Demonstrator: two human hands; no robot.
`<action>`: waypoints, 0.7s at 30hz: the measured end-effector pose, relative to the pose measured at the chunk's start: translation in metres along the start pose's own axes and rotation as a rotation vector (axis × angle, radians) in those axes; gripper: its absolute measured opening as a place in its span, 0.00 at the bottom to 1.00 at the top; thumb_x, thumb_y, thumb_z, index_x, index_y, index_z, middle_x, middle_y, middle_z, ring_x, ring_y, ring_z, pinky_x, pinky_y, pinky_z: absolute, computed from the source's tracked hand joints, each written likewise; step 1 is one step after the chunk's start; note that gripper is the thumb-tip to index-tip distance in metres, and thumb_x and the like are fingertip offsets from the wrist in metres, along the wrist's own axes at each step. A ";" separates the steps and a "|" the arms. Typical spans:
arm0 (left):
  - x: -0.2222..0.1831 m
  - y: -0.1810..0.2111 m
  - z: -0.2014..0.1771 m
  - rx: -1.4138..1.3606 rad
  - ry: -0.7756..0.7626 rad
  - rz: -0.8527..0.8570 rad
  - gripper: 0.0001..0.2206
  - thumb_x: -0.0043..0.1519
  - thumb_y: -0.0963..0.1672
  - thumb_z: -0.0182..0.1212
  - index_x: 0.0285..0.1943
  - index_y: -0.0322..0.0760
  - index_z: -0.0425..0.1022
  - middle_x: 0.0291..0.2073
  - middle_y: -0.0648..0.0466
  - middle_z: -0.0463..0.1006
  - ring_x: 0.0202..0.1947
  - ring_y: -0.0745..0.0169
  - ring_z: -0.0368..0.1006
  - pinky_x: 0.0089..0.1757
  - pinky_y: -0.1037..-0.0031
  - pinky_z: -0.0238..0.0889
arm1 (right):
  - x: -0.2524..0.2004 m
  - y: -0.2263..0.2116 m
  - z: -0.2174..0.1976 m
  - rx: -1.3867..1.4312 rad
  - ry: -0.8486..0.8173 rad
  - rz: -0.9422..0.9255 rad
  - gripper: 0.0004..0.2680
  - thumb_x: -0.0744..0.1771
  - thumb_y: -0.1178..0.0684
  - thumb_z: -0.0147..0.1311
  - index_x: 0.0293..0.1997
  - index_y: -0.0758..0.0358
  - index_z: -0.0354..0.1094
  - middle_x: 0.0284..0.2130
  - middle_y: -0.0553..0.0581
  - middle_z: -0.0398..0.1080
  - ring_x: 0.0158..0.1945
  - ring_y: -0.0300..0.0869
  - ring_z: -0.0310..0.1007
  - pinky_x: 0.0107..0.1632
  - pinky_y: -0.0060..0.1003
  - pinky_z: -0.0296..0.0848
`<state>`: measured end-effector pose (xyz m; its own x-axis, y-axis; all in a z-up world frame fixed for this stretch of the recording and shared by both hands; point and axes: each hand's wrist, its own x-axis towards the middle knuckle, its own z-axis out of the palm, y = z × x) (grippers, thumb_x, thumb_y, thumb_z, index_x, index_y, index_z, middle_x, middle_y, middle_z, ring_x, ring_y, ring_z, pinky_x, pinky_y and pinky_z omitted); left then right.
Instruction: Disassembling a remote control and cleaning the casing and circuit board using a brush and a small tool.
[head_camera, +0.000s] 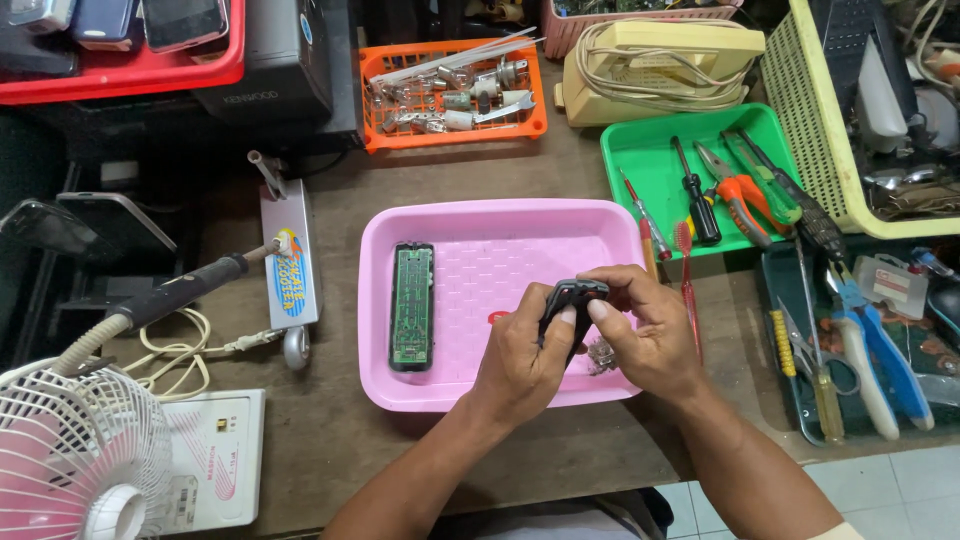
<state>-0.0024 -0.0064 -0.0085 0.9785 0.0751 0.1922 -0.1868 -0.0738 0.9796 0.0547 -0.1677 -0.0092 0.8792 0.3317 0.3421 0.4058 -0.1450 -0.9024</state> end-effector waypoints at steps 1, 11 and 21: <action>0.000 0.000 0.001 -0.001 0.000 0.000 0.08 0.68 0.43 0.49 0.41 0.35 0.72 0.21 0.47 0.79 0.26 0.57 0.82 0.30 0.70 0.75 | 0.000 0.000 0.000 -0.001 0.000 0.000 0.09 0.66 0.55 0.58 0.48 0.68 0.75 0.24 0.57 0.73 0.27 0.36 0.67 0.33 0.32 0.70; -0.002 -0.004 0.002 0.086 -0.002 0.041 0.08 0.68 0.44 0.49 0.40 0.37 0.72 0.20 0.48 0.79 0.25 0.56 0.82 0.29 0.68 0.74 | -0.001 0.016 -0.002 0.003 -0.015 -0.019 0.03 0.65 0.58 0.60 0.37 0.67 0.75 0.22 0.56 0.71 0.23 0.37 0.65 0.28 0.31 0.68; 0.000 -0.003 0.002 0.159 -0.001 0.024 0.08 0.67 0.45 0.50 0.40 0.39 0.72 0.18 0.50 0.78 0.23 0.54 0.80 0.29 0.66 0.73 | -0.004 0.016 0.001 -0.057 0.015 0.059 0.02 0.65 0.58 0.59 0.34 0.64 0.74 0.21 0.54 0.69 0.24 0.35 0.64 0.31 0.31 0.67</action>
<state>-0.0021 -0.0081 -0.0113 0.9740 0.0704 0.2154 -0.1940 -0.2318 0.9532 0.0573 -0.1710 -0.0254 0.9056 0.3068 0.2929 0.3663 -0.2174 -0.9048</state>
